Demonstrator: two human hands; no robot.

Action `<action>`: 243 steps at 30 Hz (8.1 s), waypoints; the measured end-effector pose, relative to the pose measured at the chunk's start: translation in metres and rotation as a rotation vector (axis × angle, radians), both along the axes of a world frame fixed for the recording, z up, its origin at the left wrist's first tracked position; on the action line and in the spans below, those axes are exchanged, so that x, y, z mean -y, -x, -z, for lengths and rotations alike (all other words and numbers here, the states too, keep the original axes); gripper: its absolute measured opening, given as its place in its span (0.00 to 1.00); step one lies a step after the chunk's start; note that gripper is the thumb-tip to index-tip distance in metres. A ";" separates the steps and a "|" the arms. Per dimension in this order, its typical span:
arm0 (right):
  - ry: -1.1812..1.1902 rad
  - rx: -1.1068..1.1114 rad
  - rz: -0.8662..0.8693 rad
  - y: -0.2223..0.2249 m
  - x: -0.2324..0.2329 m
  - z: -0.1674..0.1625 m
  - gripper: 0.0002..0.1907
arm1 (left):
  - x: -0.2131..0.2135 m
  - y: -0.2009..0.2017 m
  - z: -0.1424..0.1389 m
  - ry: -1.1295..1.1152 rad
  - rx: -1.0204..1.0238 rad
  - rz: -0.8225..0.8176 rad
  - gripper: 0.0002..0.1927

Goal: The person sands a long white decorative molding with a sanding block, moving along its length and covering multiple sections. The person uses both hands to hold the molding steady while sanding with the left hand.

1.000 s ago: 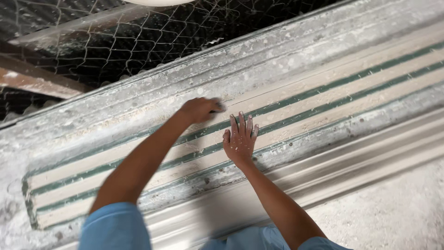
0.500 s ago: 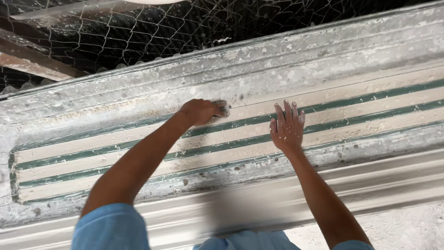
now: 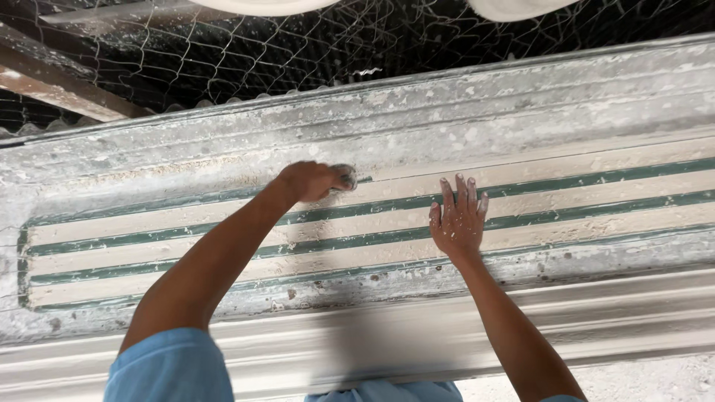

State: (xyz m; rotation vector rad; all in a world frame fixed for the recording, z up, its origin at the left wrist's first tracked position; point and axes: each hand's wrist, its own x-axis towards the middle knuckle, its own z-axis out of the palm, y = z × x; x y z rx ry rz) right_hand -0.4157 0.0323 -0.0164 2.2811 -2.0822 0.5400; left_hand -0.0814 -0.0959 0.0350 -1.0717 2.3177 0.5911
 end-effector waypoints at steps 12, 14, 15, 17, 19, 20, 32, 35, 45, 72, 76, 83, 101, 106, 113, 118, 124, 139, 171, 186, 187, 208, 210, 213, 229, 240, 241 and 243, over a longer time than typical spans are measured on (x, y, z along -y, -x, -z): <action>-0.003 0.005 0.024 -0.004 -0.001 0.005 0.27 | -0.001 0.037 -0.008 0.056 -0.123 -0.011 0.34; 0.008 0.015 0.011 -0.002 -0.002 0.004 0.27 | 0.000 0.046 0.002 0.047 -0.177 -0.010 0.34; 0.014 0.015 0.004 -0.001 -0.002 0.003 0.27 | -0.002 0.041 0.006 0.038 -0.201 -0.009 0.33; 0.026 0.015 -0.015 0.000 -0.003 0.002 0.27 | -0.010 0.012 0.005 -0.028 -0.232 -0.152 0.29; 0.023 0.006 -0.013 0.000 -0.003 0.003 0.27 | -0.018 -0.028 -0.002 -0.058 -0.176 -0.261 0.28; 0.026 0.003 -0.008 0.000 -0.002 0.004 0.27 | -0.017 -0.053 -0.010 -0.044 -0.103 -0.293 0.28; 0.012 -0.002 0.017 -0.002 0.000 0.001 0.28 | 0.028 -0.001 -0.018 0.230 0.109 0.261 0.18; 0.029 0.012 0.000 -0.002 -0.001 0.000 0.27 | 0.034 0.010 -0.028 0.174 0.081 0.245 0.17; 0.009 -0.016 0.051 -0.006 0.001 0.003 0.28 | 0.006 -0.044 -0.018 0.158 0.215 0.259 0.37; 0.110 -0.028 0.025 -0.003 -0.004 0.006 0.26 | -0.005 0.039 0.003 0.057 -0.228 -0.024 0.21; 0.090 -0.027 0.056 -0.006 -0.002 0.007 0.26 | -0.012 0.005 0.011 0.034 -0.197 -0.031 0.24; 0.130 -0.002 0.046 -0.005 -0.002 0.004 0.25 | 0.010 0.084 0.030 0.095 -0.280 -0.037 0.18; 0.150 0.075 0.027 -0.002 0.002 -0.007 0.23 | 0.006 0.162 0.021 0.149 -0.345 0.042 0.16; 0.176 0.048 0.026 0.001 0.001 -0.009 0.22 | -0.021 0.050 -0.011 -0.048 -0.138 -0.215 0.20; 0.155 0.481 -0.003 0.014 -0.004 0.022 0.15 | -0.012 0.172 0.003 0.133 -0.240 0.031 0.31; 0.059 0.761 -0.068 0.109 0.002 0.044 0.05 | -0.013 0.222 0.018 0.069 -0.297 0.000 0.29; 0.172 0.473 -0.061 0.222 0.021 0.025 0.05 | -0.040 0.099 -0.013 0.047 0.010 -0.300 0.34; 0.050 0.029 -0.161 0.205 0.030 -0.007 0.22 | -0.019 0.136 -0.019 0.091 -0.115 -0.116 0.33; 0.104 0.062 -0.158 0.205 0.034 -0.005 0.22 | 0.026 0.170 0.007 -0.007 -0.230 -0.140 0.24; 0.057 0.073 -0.116 0.202 0.033 -0.005 0.22 | 0.047 0.129 -0.017 0.189 0.103 0.203 0.18; 0.061 0.075 -0.120 0.202 0.032 -0.005 0.22 | 0.048 0.132 -0.019 0.215 0.079 0.228 0.15; 0.102 0.116 -0.097 0.200 0.032 -0.008 0.19 | 0.043 0.203 -0.018 0.094 -0.061 0.183 0.35; 0.111 0.125 -0.092 0.200 0.032 -0.009 0.18 | 0.017 0.174 -0.017 0.196 0.031 0.263 0.39; 0.136 0.117 -0.102 0.198 0.033 -0.010 0.18 | -0.005 0.145 -0.014 0.199 0.035 0.238 0.46; 0.138 0.141 -0.097 0.200 0.034 -0.012 0.18 | 0.009 0.199 -0.022 0.045 -0.113 0.081 0.33; 0.147 0.138 -0.090 0.201 0.031 -0.012 0.18 | 0.038 0.291 0.000 0.163 -0.308 0.117 0.25; 0.149 0.128 -0.088 0.202 0.031 -0.013 0.18 | 0.035 0.285 -0.005 0.111 -0.271 0.088 0.25; 0.141 0.112 -0.083 0.201 0.031 -0.014 0.18 | 0.021 0.259 -0.018 -0.010 -0.189 0.013 0.25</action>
